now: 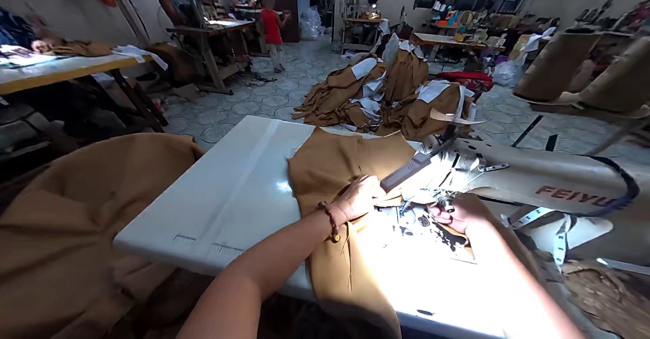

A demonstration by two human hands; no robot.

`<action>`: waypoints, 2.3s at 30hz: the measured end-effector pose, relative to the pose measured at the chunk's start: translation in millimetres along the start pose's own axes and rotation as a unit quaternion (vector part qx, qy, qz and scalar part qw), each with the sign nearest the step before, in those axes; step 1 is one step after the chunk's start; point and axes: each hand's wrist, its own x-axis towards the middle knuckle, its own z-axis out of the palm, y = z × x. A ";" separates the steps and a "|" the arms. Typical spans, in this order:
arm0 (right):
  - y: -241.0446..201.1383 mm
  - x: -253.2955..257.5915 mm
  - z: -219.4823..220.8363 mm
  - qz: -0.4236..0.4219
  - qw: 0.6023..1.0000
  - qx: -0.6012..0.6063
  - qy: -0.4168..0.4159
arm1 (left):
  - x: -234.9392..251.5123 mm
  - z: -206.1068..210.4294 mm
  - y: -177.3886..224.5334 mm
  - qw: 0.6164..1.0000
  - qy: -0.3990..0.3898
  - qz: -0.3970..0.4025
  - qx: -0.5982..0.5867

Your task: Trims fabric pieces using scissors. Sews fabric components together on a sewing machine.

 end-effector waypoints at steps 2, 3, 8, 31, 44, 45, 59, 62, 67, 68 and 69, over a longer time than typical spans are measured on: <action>-1.7 -10.9 14.7 -0.016 0.972 -0.195 0.133 | -18.6 0.5 0.3 0.997 -0.009 -0.067 0.048; 3.6 -18.9 21.4 -0.064 0.942 -0.286 0.162 | -32.6 -0.2 4.8 0.986 -0.055 -0.130 0.086; 59.8 -92.5 82.8 -0.399 0.834 -0.364 0.114 | -105.6 -11.3 76.5 0.917 -0.221 -0.281 0.176; 70.5 -119.0 139.1 -0.235 0.894 -0.360 0.126 | -195.5 29.1 106.7 0.923 0.053 -0.253 0.286; 79.8 -126.3 134.0 -0.281 0.887 -0.310 0.193 | -200.6 25.3 102.8 0.935 0.099 -0.184 0.285; 81.0 -124.6 134.8 -0.291 0.878 -0.326 0.197 | -202.9 22.1 98.6 0.940 0.113 -0.188 0.261; -30.6 -1.9 250.2 -0.479 0.731 -0.398 -0.278 | -209.7 -43.9 66.5 0.880 0.150 -0.380 0.243; -40.5 21.4 269.5 -0.479 0.720 -0.415 -0.284 | -199.1 -55.3 61.2 0.867 0.132 -0.426 0.223; -46.6 25.7 274.1 -0.463 0.712 -0.441 -0.289 | -196.6 -63.6 57.7 0.862 0.166 -0.431 0.208; -47.2 26.1 274.2 -0.453 0.715 -0.445 -0.294 | -197.6 -63.6 56.6 0.861 0.176 -0.430 0.207; -48.7 26.4 274.7 -0.436 0.718 -0.452 -0.301 | -198.7 -63.0 55.1 0.860 0.181 -0.429 0.207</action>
